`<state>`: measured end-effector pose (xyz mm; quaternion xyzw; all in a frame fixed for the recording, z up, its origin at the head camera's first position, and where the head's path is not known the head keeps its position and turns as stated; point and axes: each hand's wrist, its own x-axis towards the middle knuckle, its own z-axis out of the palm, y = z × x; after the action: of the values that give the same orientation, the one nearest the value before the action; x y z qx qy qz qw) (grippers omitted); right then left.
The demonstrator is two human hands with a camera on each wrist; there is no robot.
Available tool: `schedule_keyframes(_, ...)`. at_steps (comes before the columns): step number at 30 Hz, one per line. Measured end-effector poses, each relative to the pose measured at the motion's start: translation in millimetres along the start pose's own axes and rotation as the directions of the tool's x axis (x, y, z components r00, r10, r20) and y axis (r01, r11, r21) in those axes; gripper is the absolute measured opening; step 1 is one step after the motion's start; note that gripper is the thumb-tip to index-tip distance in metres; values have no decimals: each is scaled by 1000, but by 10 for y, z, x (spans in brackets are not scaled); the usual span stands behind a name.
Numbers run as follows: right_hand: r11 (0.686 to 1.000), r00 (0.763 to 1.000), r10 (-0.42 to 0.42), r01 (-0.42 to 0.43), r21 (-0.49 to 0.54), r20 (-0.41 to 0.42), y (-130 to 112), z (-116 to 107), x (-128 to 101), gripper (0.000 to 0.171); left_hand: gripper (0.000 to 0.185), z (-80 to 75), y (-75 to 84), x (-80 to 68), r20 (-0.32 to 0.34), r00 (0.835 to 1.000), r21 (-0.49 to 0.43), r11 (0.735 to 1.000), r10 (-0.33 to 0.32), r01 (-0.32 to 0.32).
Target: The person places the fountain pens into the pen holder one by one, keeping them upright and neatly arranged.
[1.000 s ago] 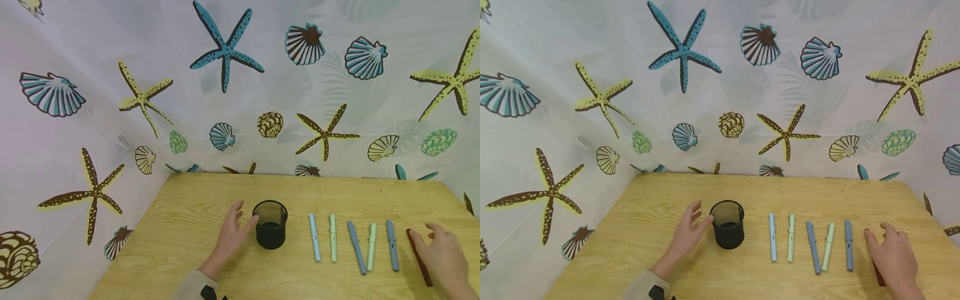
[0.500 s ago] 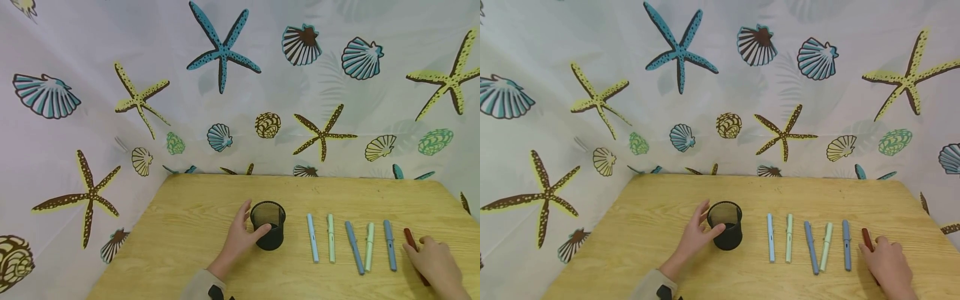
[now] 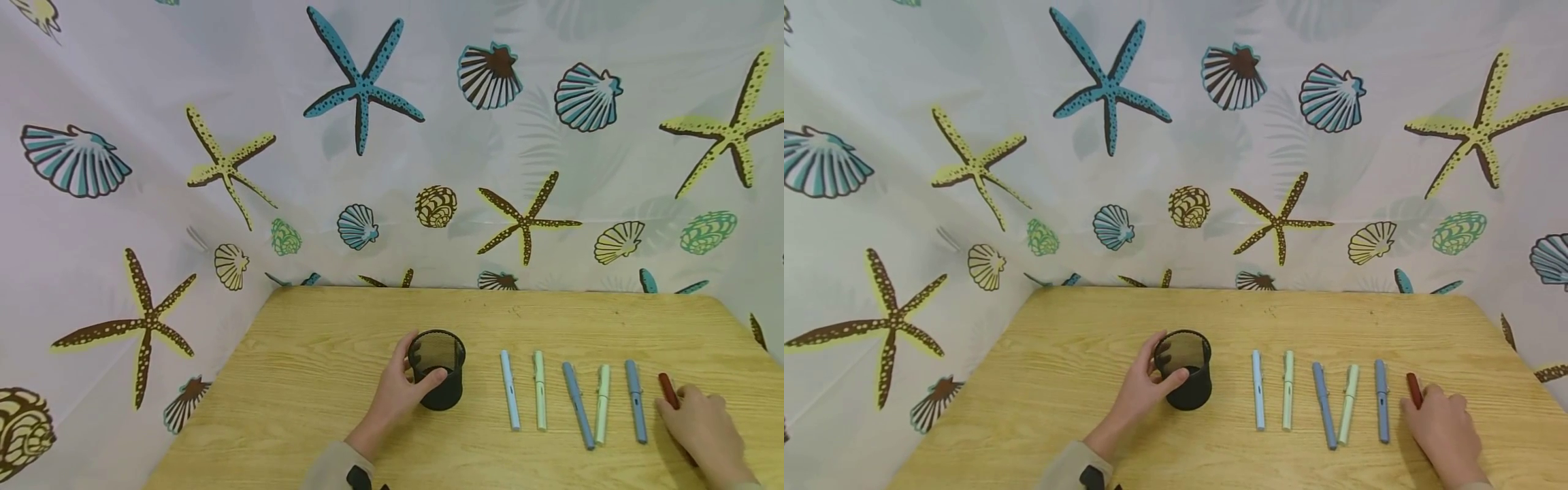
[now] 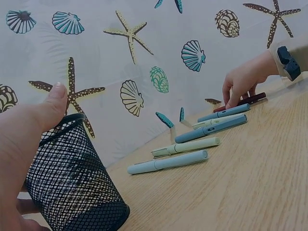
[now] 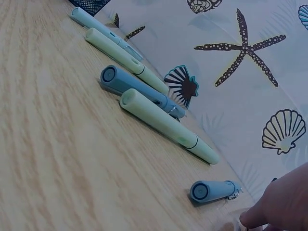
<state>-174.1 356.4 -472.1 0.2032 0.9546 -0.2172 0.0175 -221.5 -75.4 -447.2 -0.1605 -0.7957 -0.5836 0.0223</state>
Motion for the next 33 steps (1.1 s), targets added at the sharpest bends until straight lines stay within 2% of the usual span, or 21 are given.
schedule_keyframes(5, 1000, 1000, -1, 1, -3, 21, 1, -21, 4, 49, 79, 31, -148, 59, -14, 1000, -10, 1000, -24, 24)
schedule_keyframes(10, 1000, 1000, 12, -13, 18, 26, -22, -49, -6, 36, 80, 33, -138, 83, -10, 998, -17, 998, -56, 56)
schedule_keyframes(14, 999, 999, 33, -34, 27, 32, -48, -62, -7, 31, 82, 31, -132, 96, 4, 999, -4, 999, -43, 43)
schedule_keyframes(23, 999, 999, 36, -37, 32, 20, -55, -82, -13, 40, 85, 78, -154, 109, 2, 1000, 36, 999, -27, 27)
schedule_keyframes(33, 997, 999, -24, 26, 77, -33, -130, -179, -105, 46, 85, 127, -174, 129, -15, 1000, 36, 999, -22, 22)
